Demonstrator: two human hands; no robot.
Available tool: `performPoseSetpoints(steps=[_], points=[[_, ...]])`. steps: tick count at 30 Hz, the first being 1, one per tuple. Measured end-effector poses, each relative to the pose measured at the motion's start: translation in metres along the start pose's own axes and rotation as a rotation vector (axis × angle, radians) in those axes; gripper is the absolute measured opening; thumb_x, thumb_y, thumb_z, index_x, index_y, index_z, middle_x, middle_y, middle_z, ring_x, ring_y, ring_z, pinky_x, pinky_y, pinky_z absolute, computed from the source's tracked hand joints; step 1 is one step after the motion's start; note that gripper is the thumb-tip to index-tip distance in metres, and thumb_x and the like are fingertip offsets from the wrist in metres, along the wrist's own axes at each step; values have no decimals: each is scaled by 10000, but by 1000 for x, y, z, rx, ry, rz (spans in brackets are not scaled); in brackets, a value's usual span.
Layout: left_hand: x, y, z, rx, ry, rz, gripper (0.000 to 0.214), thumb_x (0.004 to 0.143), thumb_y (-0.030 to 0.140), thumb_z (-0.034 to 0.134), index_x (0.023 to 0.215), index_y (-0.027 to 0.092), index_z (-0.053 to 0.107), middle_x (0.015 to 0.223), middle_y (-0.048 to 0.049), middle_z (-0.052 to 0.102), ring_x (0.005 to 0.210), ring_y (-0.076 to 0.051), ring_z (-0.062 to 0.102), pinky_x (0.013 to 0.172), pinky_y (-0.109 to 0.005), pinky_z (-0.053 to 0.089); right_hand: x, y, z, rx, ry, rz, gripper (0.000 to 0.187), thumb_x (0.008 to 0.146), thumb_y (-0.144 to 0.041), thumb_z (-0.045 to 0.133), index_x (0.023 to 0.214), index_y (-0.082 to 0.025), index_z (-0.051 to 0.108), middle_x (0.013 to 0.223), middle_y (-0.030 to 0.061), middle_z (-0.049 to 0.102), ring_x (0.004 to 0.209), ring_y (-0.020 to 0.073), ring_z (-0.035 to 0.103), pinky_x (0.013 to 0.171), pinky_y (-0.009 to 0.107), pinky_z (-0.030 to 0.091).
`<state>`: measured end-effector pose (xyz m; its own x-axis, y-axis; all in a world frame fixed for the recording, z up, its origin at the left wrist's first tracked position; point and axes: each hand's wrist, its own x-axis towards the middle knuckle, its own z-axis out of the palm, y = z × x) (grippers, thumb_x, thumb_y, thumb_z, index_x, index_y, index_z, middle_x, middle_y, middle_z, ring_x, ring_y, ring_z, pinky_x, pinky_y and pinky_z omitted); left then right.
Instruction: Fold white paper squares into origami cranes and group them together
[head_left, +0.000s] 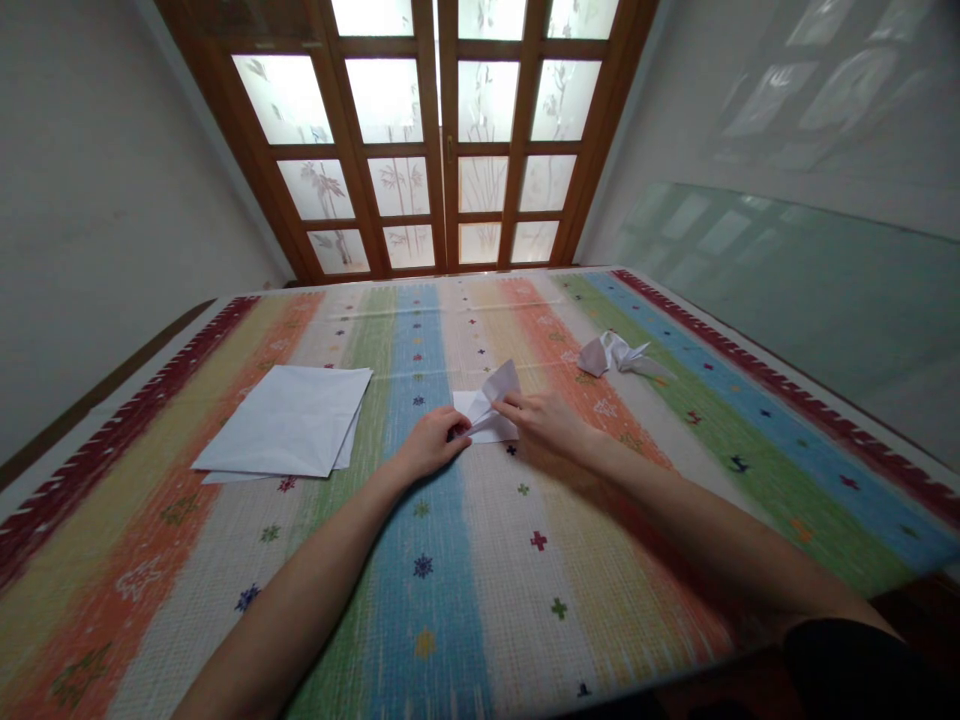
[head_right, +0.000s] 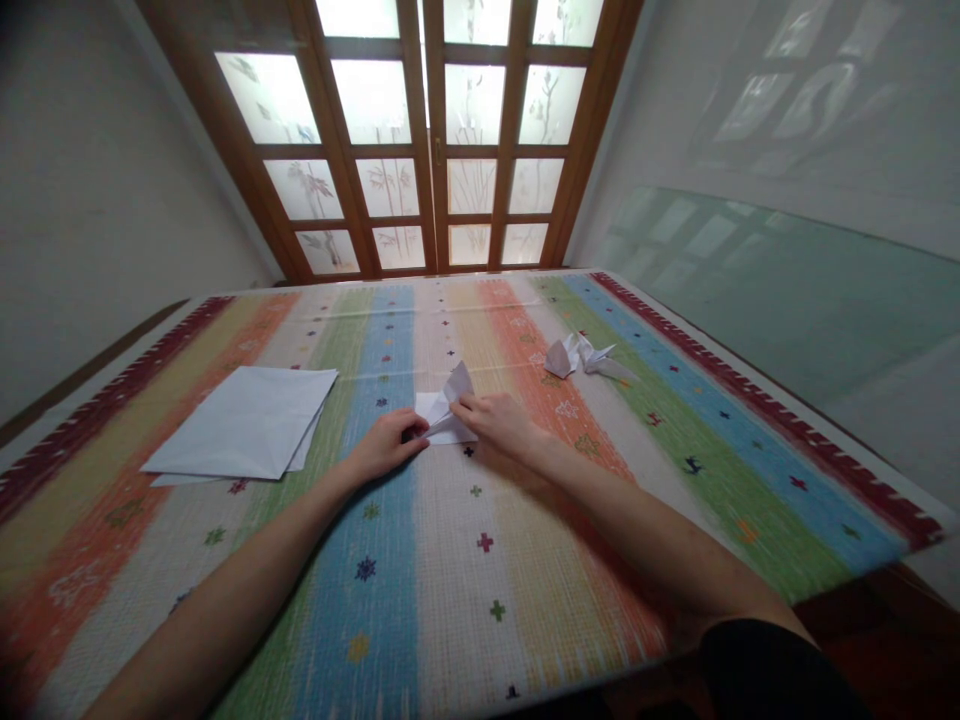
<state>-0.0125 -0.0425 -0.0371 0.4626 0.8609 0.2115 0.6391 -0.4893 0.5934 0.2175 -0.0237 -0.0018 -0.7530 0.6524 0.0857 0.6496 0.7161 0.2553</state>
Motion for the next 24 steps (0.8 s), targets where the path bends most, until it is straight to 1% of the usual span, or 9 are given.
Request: performPoseSetpoints(steps=[2,4,9,13,16,19,22,24], points=[[0,0,1,16,8,-2,62,808,134,613,782,167,658,775,-16,611,771,-155,576,739,-276,453,-1,0,1,9,-25,-10,220,935,-101,453,1021,-169,643,987,74,675,663,122,610,499,267,237],[0,-2,1,41,3,-9,84,816,142,622,752,172,668,757,-15,614,784,-161,583,751,-278,451,-2,0,1,12,-50,-28,175,927,-107,489,945,-163,654,967,66,682,672,125,620,500,269,227],[-1,-6,-3,95,-32,-1,87,820,187,659,738,183,685,746,-12,627,793,-168,590,763,-281,454,-3,3,0,-4,-111,-109,111,923,-131,540,932,-140,651,883,65,700,669,138,634,503,271,220],[0,-6,-6,120,-79,34,108,840,211,645,745,188,692,760,-16,634,801,-170,591,765,-282,453,-6,11,0,6,-110,-151,123,943,-156,521,935,-139,643,888,68,707,662,134,631,512,262,229],[0,-6,-7,155,-83,38,119,850,215,634,754,178,693,759,-25,633,800,-178,587,766,-293,449,-5,12,-1,9,-108,-140,141,935,-113,502,935,-138,641,893,71,708,656,125,625,515,252,241],[0,-5,-6,191,-98,55,120,858,211,621,771,168,691,766,-35,638,792,-184,583,763,-305,447,0,8,-4,5,-106,-77,149,931,-119,498,944,-141,645,922,83,709,674,137,636,514,244,266],[-3,-4,-7,250,-88,105,127,874,221,595,806,170,689,815,-46,647,805,-186,586,764,-312,450,8,3,-9,-15,-97,-28,160,930,-127,495,946,-138,654,916,102,712,709,165,657,524,243,314],[-7,-2,-10,321,-67,170,130,880,234,581,838,174,688,903,-65,661,850,-200,594,783,-330,453,15,1,-11,-25,-89,-32,160,923,-120,502,937,-132,661,904,115,715,738,181,671,541,245,349]])
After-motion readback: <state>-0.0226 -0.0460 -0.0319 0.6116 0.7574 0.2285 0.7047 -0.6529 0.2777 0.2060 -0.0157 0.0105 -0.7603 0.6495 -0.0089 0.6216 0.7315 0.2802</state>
